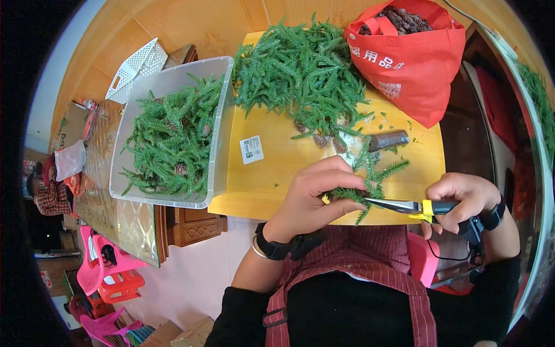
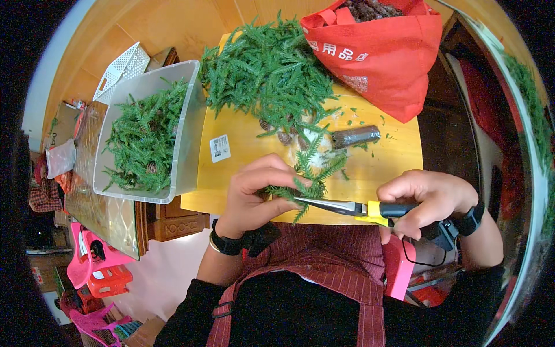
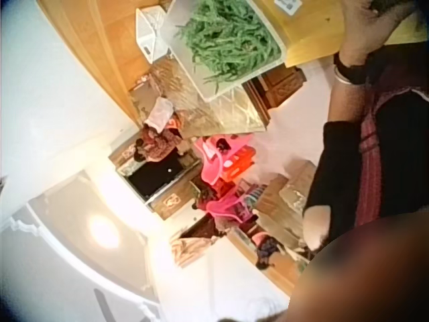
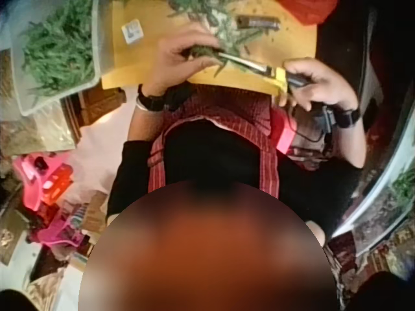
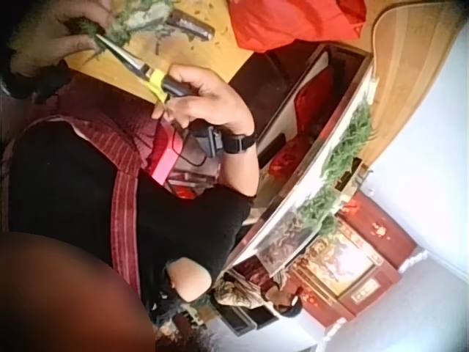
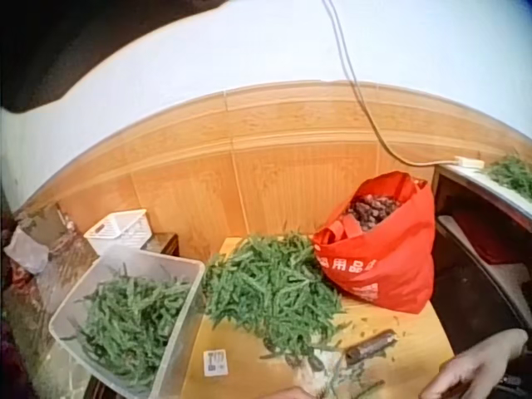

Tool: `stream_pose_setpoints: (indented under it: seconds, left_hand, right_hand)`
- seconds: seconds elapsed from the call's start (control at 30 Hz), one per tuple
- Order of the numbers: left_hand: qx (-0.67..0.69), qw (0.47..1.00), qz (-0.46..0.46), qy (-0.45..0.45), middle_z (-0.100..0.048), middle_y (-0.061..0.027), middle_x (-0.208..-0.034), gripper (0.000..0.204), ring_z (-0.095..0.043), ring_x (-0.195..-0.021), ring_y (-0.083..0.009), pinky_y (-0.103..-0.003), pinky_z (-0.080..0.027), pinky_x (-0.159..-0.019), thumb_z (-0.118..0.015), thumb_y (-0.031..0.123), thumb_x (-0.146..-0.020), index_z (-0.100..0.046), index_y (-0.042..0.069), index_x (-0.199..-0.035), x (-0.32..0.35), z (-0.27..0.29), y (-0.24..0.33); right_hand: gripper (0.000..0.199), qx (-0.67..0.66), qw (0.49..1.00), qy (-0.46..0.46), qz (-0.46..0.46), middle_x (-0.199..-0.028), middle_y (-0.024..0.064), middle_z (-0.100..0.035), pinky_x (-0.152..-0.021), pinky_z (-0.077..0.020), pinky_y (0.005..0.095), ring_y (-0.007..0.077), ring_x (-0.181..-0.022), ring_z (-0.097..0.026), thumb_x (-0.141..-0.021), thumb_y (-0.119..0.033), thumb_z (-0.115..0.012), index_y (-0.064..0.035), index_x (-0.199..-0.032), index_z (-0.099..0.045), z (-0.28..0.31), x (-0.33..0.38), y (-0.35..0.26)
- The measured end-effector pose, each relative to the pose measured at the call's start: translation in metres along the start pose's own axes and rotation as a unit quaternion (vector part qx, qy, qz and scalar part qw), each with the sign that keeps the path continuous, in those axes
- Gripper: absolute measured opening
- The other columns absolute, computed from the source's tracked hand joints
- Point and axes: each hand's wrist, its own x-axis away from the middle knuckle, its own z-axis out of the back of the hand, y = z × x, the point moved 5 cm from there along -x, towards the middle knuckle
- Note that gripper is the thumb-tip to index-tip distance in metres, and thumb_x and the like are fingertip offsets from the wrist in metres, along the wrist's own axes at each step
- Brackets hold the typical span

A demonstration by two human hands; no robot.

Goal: Trimming and preparing green plant branches using pliers.

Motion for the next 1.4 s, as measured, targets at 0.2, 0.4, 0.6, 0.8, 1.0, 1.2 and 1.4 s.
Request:
stream_pose_setpoints:
  seconds: [0.2, 0.4, 0.6, 0.8, 1.0, 1.2, 1.4]
  left_hand:
    - [0.017, 1.0, -0.012, -0.017, -0.061, -0.0076, -0.083, 0.023, -0.058, -0.078, -0.0179, -0.028, -0.046, -0.069, -0.073, 0.002, -0.065, -0.065, 0.002, -0.085, -0.003, -0.001, 0.007]
    - [0.081, 0.996, -0.038, -0.026, -0.057, -0.0067, -0.079, 0.022, -0.056, -0.073, -0.0182, -0.028, -0.043, -0.063, -0.074, 0.003, -0.064, -0.065, 0.003, -0.084, -0.005, -0.005, 0.011]
    - [0.096, 0.994, -0.032, -0.046, -0.059, -0.0096, -0.082, 0.018, -0.059, -0.076, -0.0196, -0.029, -0.046, -0.066, -0.073, 0.0, -0.065, -0.064, 0.001, -0.081, -0.003, -0.007, 0.01]
    - [0.052, 0.998, 0.023, -0.028, -0.059, -0.0089, -0.081, 0.018, -0.058, -0.074, -0.0177, -0.027, -0.045, -0.065, -0.073, -0.001, -0.064, -0.066, 0.001, -0.081, -0.003, 0.001, 0.008]
    - [0.054, 0.994, 0.025, -0.089, -0.06, -0.0064, -0.078, 0.018, -0.058, -0.073, -0.0165, -0.026, -0.045, -0.063, -0.075, 0.002, -0.064, -0.067, 0.003, -0.08, -0.007, 0.0, 0.013]
    - [0.069, 0.984, 0.012, -0.162, -0.06, -0.0059, -0.077, 0.017, -0.058, -0.071, -0.0168, -0.026, -0.044, -0.061, -0.075, 0.004, -0.064, -0.068, 0.003, -0.08, -0.012, -0.005, 0.025]
    - [0.104, 0.982, 0.006, -0.159, -0.059, -0.0057, -0.076, 0.017, -0.057, -0.069, -0.0173, -0.026, -0.043, -0.06, -0.074, 0.004, -0.065, -0.068, 0.003, -0.081, -0.012, -0.006, 0.026]
  right_hand:
    - [0.029, -0.195, 0.973, -0.122, 0.033, -0.053, 0.0063, -0.05, -0.06, -0.0471, 0.0329, 0.0305, -0.067, -0.061, -0.08, -0.017, -0.057, 0.0087, -0.092, -0.047, -0.005, -0.007, 0.015]
    - [0.027, -0.371, 0.907, -0.199, 0.0, -0.048, 0.0076, -0.047, -0.059, -0.0472, 0.0389, 0.0397, -0.068, -0.059, -0.079, -0.017, -0.051, 0.0105, -0.081, -0.047, -0.008, -0.014, 0.028]
    - [0.029, -0.486, 0.831, -0.268, -0.037, -0.046, 0.0099, -0.048, -0.06, -0.0471, 0.0463, 0.0421, -0.064, -0.058, -0.082, -0.02, -0.046, 0.0084, -0.086, -0.046, -0.011, -0.013, 0.054]
    - [0.042, -0.209, 0.961, -0.171, 0.053, -0.086, 0.025, -0.063, -0.095, -0.0347, 0.0453, 0.0392, -0.105, -0.052, -0.085, -0.026, -0.047, 0.0139, -0.093, -0.057, -0.021, -0.013, 0.032]
    - [0.036, -0.122, 0.976, -0.167, 0.071, -0.102, 0.017, -0.062, -0.1, -0.0299, 0.0366, 0.0299, -0.114, -0.047, -0.088, -0.022, -0.049, 0.0103, -0.1, -0.06, -0.023, -0.002, 0.022]
    - [0.029, -0.102, 0.978, -0.173, 0.05, -0.104, 0.0195, -0.061, -0.095, -0.0353, 0.0342, 0.0295, -0.108, -0.052, -0.086, -0.017, -0.05, 0.0082, -0.093, -0.063, -0.027, 0.014, 0.018]
    - [0.029, -0.025, 0.983, -0.14, 0.114, -0.104, 0.0149, -0.062, -0.096, -0.0343, 0.0343, 0.0265, -0.105, -0.054, -0.086, -0.016, -0.05, 0.008, -0.1, -0.061, -0.031, 0.009, 0.013]
